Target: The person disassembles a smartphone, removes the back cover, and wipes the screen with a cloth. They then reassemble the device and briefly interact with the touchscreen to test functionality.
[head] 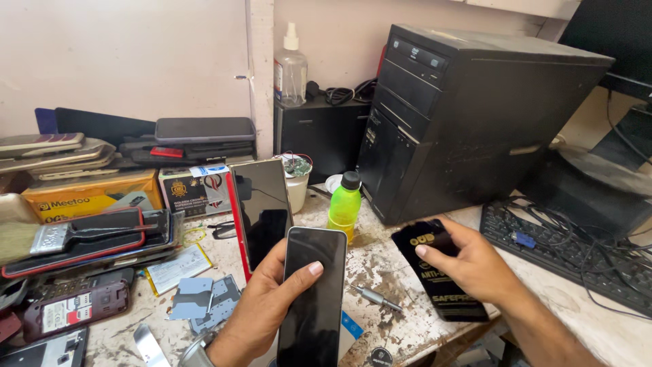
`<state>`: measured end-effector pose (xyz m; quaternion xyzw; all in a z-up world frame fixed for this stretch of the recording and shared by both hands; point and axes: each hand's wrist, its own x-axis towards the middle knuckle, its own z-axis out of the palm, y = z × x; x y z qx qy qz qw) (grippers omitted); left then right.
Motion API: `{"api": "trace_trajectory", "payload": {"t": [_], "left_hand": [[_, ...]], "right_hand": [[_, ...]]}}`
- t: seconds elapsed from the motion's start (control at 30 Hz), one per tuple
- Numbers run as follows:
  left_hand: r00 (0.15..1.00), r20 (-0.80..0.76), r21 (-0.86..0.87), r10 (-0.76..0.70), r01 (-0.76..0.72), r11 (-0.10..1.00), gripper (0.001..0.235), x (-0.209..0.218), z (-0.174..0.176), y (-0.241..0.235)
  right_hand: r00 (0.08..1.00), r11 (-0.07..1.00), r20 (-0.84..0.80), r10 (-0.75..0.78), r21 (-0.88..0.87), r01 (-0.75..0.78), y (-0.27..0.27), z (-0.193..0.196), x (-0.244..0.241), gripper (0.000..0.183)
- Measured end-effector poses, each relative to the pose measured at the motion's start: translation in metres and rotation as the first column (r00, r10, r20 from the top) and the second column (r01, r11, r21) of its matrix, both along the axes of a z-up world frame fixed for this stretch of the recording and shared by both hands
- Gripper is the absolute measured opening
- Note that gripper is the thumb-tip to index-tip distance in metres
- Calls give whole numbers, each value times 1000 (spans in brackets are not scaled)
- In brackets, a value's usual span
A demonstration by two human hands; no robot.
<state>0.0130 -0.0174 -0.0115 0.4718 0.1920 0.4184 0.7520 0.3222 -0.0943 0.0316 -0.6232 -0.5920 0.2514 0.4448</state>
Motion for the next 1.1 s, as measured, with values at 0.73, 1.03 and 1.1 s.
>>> {"api": "trace_trajectory", "payload": {"t": [0.73,1.03,1.1], "left_hand": [[995,100,-153,19,-3,988,36,2,6,-6],[992,125,-236,-31,60,970,35,3,11,-12],[984,167,-220,-62,98,971,36,3,12,-13]], "right_hand": [[570,951,-807,157,-33,-308,-20,-22,-107,21],[406,897,-878,255,58,-438,-22,-24,-109,23],[394,887,-878,272,71,-456,-23,-26,-109,24]]}}
